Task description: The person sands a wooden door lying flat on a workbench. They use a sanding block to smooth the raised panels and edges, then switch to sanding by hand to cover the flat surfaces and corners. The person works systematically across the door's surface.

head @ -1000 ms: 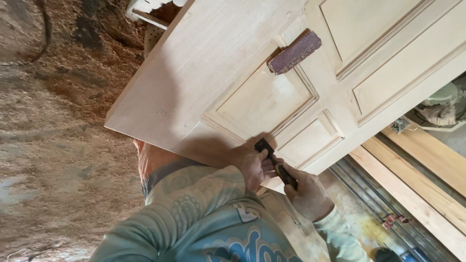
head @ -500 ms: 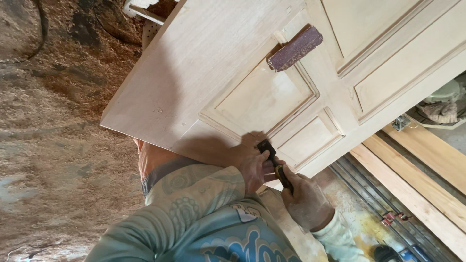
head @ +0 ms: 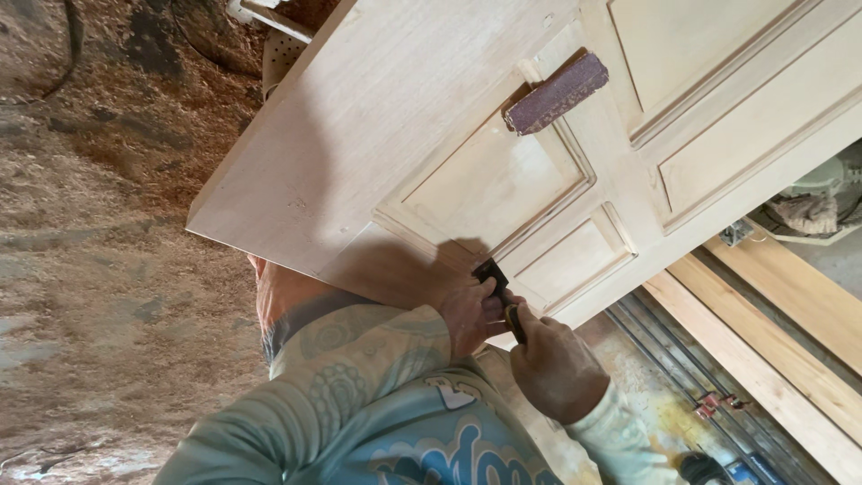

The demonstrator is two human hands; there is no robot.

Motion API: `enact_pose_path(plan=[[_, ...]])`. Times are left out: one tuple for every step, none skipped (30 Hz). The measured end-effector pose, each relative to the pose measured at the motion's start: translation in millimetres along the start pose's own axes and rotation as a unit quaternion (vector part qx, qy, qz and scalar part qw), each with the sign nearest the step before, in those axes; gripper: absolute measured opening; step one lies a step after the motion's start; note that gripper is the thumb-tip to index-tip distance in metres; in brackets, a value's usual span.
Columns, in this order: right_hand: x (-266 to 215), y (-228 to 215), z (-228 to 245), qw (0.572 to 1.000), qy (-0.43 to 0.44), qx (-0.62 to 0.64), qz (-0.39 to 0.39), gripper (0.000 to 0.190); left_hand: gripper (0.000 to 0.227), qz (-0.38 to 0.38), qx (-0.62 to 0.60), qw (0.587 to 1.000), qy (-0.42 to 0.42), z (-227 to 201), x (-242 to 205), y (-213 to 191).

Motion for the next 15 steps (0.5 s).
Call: enact_pose_path(plan=[[1,-2,5,1.000,-0.005,-0.010,-0.005,0.055,0.028,-0.001,-0.004,1.000,0.001,-1,0,-1],[1,-4,9,1.000,-0.011,-0.020,-0.009,0.056,0.027,0.004,-0.007,1.000,0.000,-2,-1,-2],[2,-6,14,0.999,-0.017,-0.030,-0.014,0.058,0.027,0.009,-0.010,1.000,-0.001,-4,-1,-2],[3,-6,16,0.999,-0.002,-0.039,0.006,0.055,0.027,0.014,-0.013,1.000,-0.002,-5,-2,-2],[4,-7,17,0.998,0.012,-0.048,0.024,0.052,0.027,0.011,-0.009,1.000,-0.006,-5,-1,-3],[4,-7,19,0.997,0.026,-0.057,0.043,0.049,0.027,0.008,-0.005,1.000,-0.011,-6,-1,-3],[5,-10,21,0.998,0.020,-0.052,0.037,0.046,0.028,0.005,-0.003,1.000,-0.015,-7,0,-3],[7,-12,22,0.998,0.014,-0.048,0.031,0.043,0.028,0.004,0.000,1.000,-0.014,-7,1,-2],[6,-13,23,0.999,0.011,-0.041,0.026,0.040,0.028,0.002,0.004,1.000,-0.017,-6,1,-3],[5,-14,23,0.999,0.010,-0.039,0.023,0.039,0.028,0.000,0.009,1.000,-0.021,-6,0,-3],[5,-15,22,0.999,0.009,-0.038,0.020,0.038,0.029,-0.005,0.004,1.000,-0.021,-6,1,-2],[3,-15,21,0.999,0.008,-0.037,0.018,0.037,0.029,-0.009,-0.001,1.000,-0.022,-4,1,-2],[4,-15,19,0.999,0.004,-0.032,0.015,0.036,0.029,-0.014,-0.006,1.000,-0.019,-4,2,-3],[5,-14,17,1.000,0.001,-0.028,0.012,0.034,0.030,-0.003,0.005,1.000,-0.012,-4,3,-2],[5,-13,15,1.000,-0.002,-0.024,0.011,0.033,0.030,0.007,0.015,1.000,-0.007,-3,4,-2]])
Point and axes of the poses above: each hand's wrist, its own x-axis towards the middle knuckle, its own y-axis out of the palm, z = x × y, the point moved 4 cm from there along x, towards the middle knuckle, and after that the axes turned 7 degrees about -z, right-handed, at the moved point
